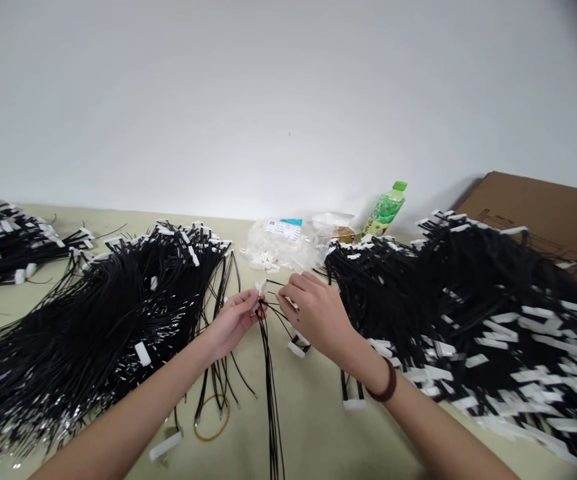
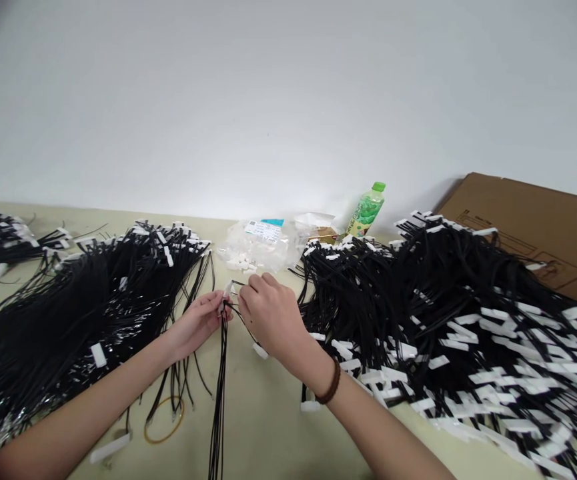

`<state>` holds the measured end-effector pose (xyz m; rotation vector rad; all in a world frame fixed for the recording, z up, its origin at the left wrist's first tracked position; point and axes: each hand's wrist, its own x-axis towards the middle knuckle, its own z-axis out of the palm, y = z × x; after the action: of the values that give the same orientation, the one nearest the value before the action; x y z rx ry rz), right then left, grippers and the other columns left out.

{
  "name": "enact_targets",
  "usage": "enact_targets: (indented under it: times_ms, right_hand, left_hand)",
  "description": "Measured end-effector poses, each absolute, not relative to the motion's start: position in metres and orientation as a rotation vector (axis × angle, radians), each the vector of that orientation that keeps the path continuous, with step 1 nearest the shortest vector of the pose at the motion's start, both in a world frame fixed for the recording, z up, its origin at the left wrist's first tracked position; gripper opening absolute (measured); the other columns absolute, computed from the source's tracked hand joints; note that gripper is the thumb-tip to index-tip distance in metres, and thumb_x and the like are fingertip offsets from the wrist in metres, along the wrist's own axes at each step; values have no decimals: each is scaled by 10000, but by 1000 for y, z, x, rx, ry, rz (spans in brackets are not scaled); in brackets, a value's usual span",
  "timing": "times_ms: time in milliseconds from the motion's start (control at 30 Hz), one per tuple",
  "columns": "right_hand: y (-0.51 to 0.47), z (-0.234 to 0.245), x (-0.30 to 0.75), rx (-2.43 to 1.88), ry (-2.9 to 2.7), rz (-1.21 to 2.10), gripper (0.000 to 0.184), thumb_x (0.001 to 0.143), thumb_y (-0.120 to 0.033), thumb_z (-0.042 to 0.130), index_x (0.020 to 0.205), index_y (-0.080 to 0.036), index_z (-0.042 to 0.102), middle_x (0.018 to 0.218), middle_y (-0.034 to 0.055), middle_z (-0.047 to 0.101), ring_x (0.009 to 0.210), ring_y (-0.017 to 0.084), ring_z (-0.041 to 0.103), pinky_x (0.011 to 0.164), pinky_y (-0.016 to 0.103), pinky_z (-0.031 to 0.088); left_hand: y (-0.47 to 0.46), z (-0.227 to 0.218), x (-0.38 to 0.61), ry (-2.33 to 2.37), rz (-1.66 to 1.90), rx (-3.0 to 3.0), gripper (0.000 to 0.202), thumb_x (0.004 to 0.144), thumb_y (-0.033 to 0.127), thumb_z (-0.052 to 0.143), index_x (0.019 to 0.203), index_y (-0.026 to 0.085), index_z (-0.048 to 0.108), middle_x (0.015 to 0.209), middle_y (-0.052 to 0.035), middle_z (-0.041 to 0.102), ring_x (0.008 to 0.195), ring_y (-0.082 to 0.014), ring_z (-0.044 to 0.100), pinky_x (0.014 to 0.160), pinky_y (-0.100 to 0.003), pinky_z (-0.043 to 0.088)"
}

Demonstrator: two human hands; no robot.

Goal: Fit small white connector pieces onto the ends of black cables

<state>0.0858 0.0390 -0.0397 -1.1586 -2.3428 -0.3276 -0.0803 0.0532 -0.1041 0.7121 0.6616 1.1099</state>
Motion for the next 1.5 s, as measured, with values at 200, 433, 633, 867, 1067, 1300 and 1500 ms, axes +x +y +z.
enact_targets:
  times_ms: [200,433,633,867,1067,1300,1500]
  right_hand:
    - [41,-40,87,-1188,-2331,-394,189,837,-181,492,672,-166,585,681,14,557,717,149,502,539,281,276]
    - [47,-46,89,-1204,-2278,-408,176,824,-166,485,660,-162,548,681,21,553,692,142,493,564,272,291]
    - [50,-48,89,-1188,-2259,-413,184,833,-174,475,662,-159,542,690,20,549,695,144,485,588,269,300]
    - [48,-45,88,-1142,-2242,-436,194,836,-180,479,656,-159,545,672,14,540,684,139,484,552,268,282]
    - [48,-47,87,-1126,-2231,-434,194,840,-174,476,661,-157,546,673,12,536,684,136,480,561,265,283]
    - [50,-51,87,-1072,-2200,-473,203,845,-179,469,652,-161,529,657,9,514,673,140,464,573,262,284]
    - [50,-51,86,-1036,-2204,-505,202,844,-174,470,646,-162,512,651,6,501,664,142,452,591,267,290]
  left_hand:
    - [53,-104,-80,695,1122,683,106,712,226,664,726,121,655,733,-28,582,644,-88,507,637,-212,401]
    - [53,-103,-81,718,1106,687,117,694,227,675,722,114,666,702,-32,587,639,-96,508,641,-223,394]
    - [53,-102,-80,724,1095,706,123,706,236,667,721,114,663,679,-19,576,627,-85,494,649,-222,388]
    - [52,-102,-80,697,1097,716,117,711,244,664,702,128,648,689,-10,568,643,-88,503,657,-222,382]
    - [51,-100,-79,711,1086,754,139,722,264,654,695,129,633,698,-8,556,646,-91,500,653,-222,381]
    - [51,-101,-80,707,1075,806,147,743,277,633,700,138,616,699,6,542,656,-85,498,663,-219,373]
    - [51,-102,-80,716,1083,810,163,732,297,643,695,142,606,700,6,544,657,-88,492,664,-225,366]
